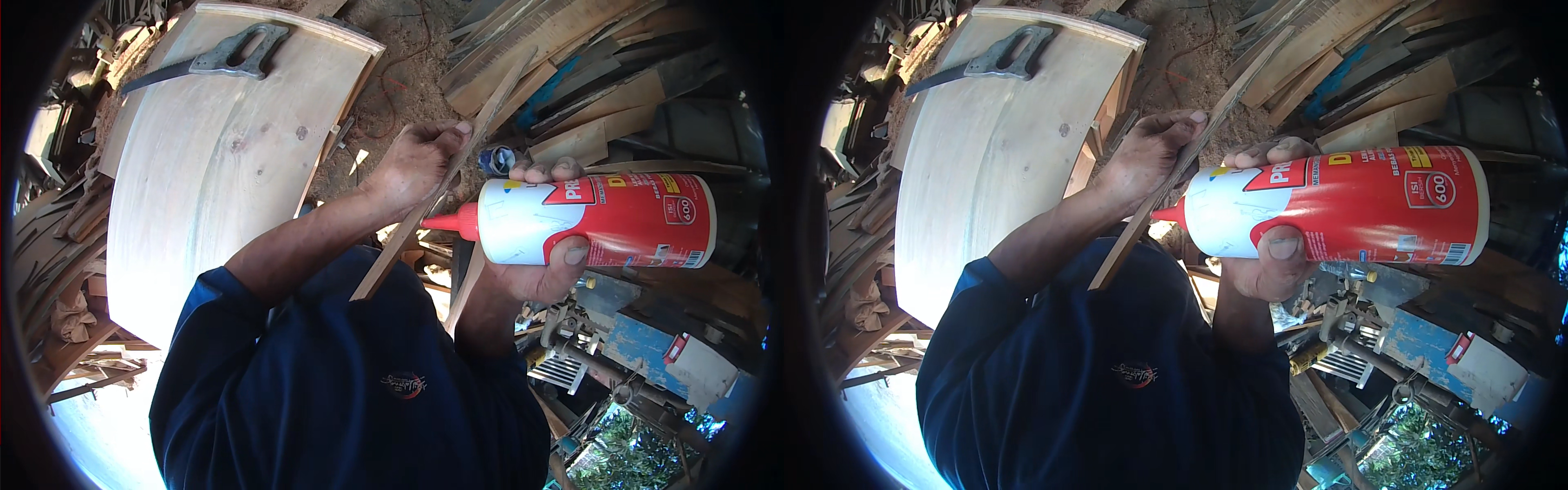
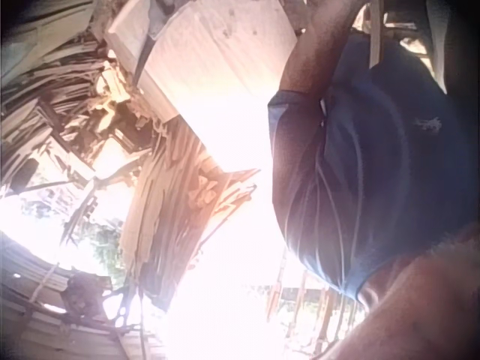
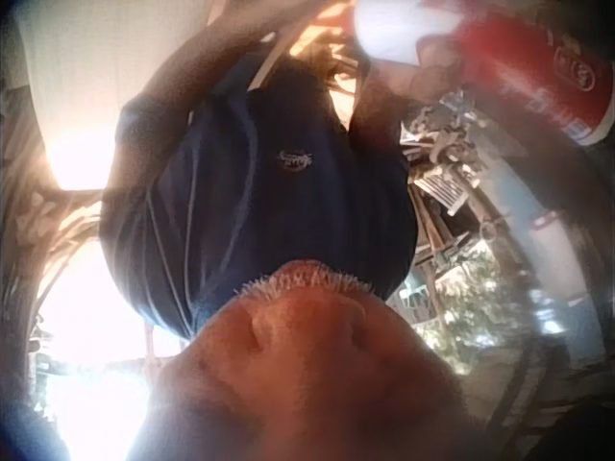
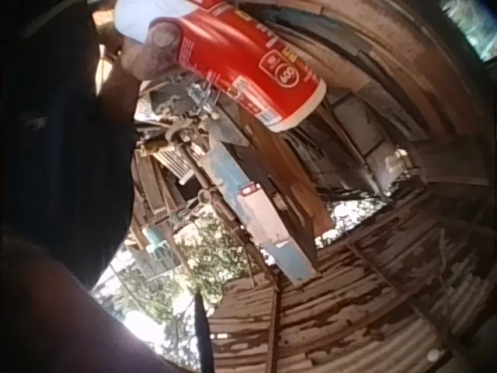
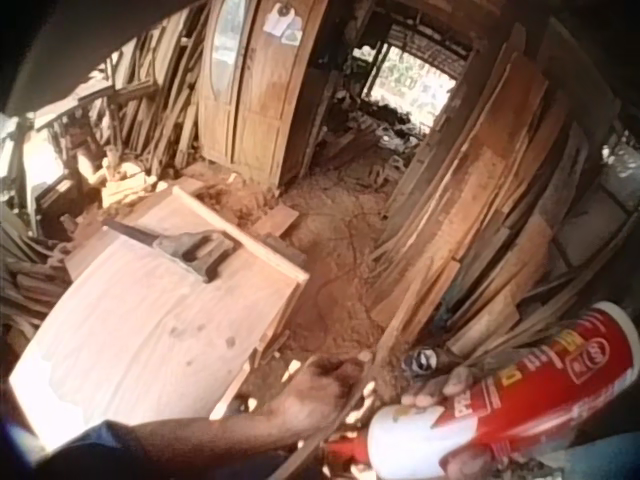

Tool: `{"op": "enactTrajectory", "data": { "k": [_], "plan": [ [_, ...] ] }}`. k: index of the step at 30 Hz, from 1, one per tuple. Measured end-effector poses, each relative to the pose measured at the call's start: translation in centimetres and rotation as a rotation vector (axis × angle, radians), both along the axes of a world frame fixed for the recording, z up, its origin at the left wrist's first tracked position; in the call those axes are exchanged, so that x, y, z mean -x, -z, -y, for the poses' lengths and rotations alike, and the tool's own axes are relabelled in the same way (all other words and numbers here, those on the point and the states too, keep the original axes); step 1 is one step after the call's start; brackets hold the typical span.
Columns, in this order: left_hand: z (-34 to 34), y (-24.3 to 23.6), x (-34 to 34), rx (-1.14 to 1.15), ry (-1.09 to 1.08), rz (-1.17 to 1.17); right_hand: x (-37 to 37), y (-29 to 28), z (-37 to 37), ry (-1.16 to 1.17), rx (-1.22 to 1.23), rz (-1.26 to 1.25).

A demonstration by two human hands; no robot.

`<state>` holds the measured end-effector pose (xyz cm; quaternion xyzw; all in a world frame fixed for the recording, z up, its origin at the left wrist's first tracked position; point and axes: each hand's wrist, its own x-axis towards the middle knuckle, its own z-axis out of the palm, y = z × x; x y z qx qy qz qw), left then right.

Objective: The person applies glue to a wooden strip and uses a pneumatic nail gun to attach it to a larger wooden panel.

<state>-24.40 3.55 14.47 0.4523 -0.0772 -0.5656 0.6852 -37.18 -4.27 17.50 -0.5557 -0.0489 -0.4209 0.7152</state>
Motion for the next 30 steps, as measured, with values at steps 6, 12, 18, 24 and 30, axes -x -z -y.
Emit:
{"op": "enactTrajectory", "data": {
  "k": [6, 12, 18, 24, 30],
  "plan": [
    [1.7, 2.3, -0.2, 0.017, -0.103, 0.081, -0.2, 0.0, 0.2, -0.093, 0.037, 0.037],
    [2.7, 1.8, -1.1, 0.027, -0.180, 0.010, 0.1, 0.4, -0.6, -0.110, -0.002, 0.012],
    [3.6, 3.1, -1.5, 0.078, -0.240, 0.054, 0.0, 0.3, -0.7, -0.151, -0.040, 0.018],
    [4.1, 3.9, -2.1, 0.074, -0.275, 0.063, 0.4, 0.4, -0.9, -0.150, -0.060, 0.006],
    [4.3, 2.7, -1.9, 0.008, -0.354, -0.026, 0.5, 0.2, -1.1, -0.145, -0.023, 0.009]
  ]
}}
